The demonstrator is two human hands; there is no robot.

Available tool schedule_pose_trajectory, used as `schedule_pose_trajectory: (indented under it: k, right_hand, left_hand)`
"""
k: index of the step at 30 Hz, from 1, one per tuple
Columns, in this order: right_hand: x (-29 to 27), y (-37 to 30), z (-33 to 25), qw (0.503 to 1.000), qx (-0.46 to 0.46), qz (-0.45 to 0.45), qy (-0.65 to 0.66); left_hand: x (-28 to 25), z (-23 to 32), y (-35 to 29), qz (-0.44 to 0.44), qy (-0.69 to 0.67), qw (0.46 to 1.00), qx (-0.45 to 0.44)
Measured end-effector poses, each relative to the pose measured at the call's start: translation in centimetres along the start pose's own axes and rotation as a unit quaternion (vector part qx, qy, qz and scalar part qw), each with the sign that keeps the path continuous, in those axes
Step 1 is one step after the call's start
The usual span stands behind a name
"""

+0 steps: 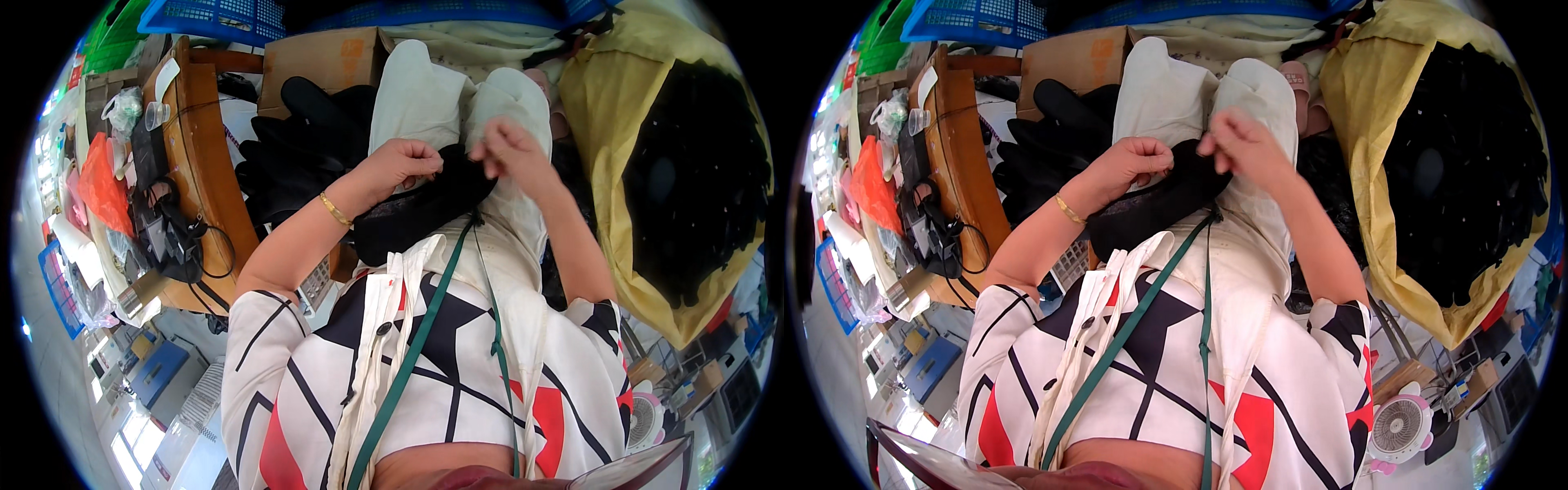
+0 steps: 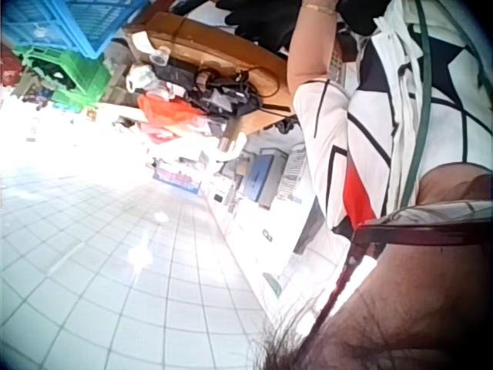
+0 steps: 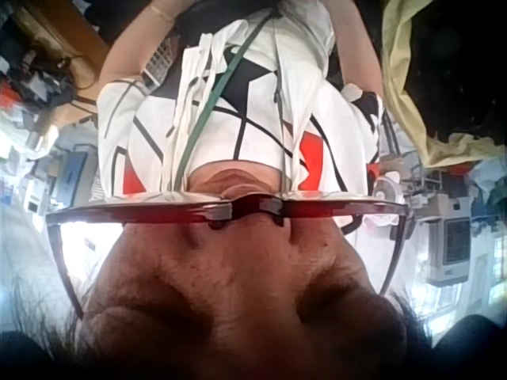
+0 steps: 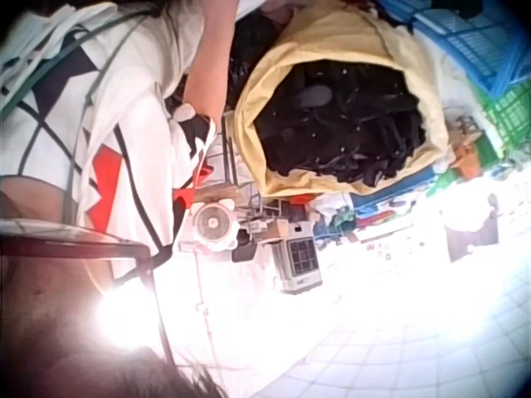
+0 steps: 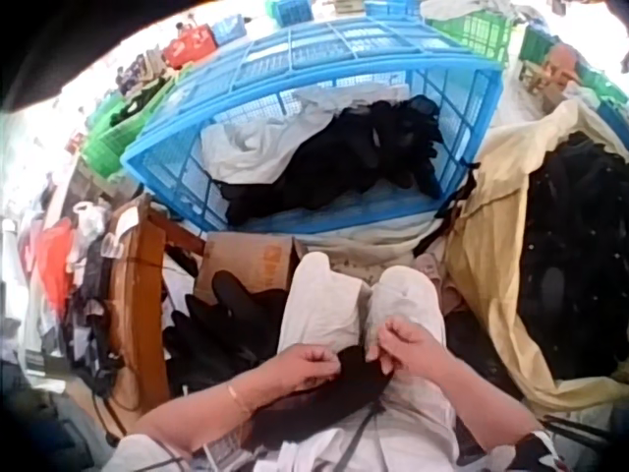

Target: The person sits cross-legged on the floor and hand-sews a black shoe using a needle and thread. They repeatedly insert the needle into the shoe's sole and pull the thread through to secure the stitching.

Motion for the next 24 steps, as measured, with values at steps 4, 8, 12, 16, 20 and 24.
schedule_pose_trajectory:
  k: [4, 8, 12, 16, 20, 24]
  right_hand:
    - [-8.8, -1.4, 0.3, 0.993, -0.047, 0.108, 0.014]
    - [-14.3, -4.2, 1.5, 0.971, -0.044, 0.211, 0.106]
    - [-13.5, -5.4, 0.2, 0.965, -0.096, 0.207, 0.133]
    - [-11.5, -6.3, -3.1, 0.960, -0.160, 0.178, 0.143]
    - [-8.9, -7.8, -7.2, 0.950, -0.236, 0.165, 0.122]
    - [-5.6, -11.4, -12.9, 0.906, -0.348, 0.095, 0.223]
  left_hand:
    - [-0.2, -0.7, -0.2, -0.008, -0.066, 0.998, -0.015]
    - [-0.7, -1.2, -0.2, 0.008, -0.056, 0.998, -0.039]
    - [-1.3, 2.0, 0.4, 0.132, 0.251, 0.957, 0.069]
    - [-1.5, 2.6, 1.5, 0.154, 0.280, 0.944, 0.077]
    - [-0.7, 3.7, 2.1, 0.182, 0.299, 0.926, 0.141]
    - [-0.8, 2.4, 2.1, 0.188, 0.287, 0.930, 0.131]
Point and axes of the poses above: each hand's wrist, its own y-axis towards the middle knuckle, its own x-axis out of the palm, z = x × y, the point moved 10 cm from there along y, towards the middle knuckle, and after that the axes turned 11 degrees about y, right-handed, at the moved point
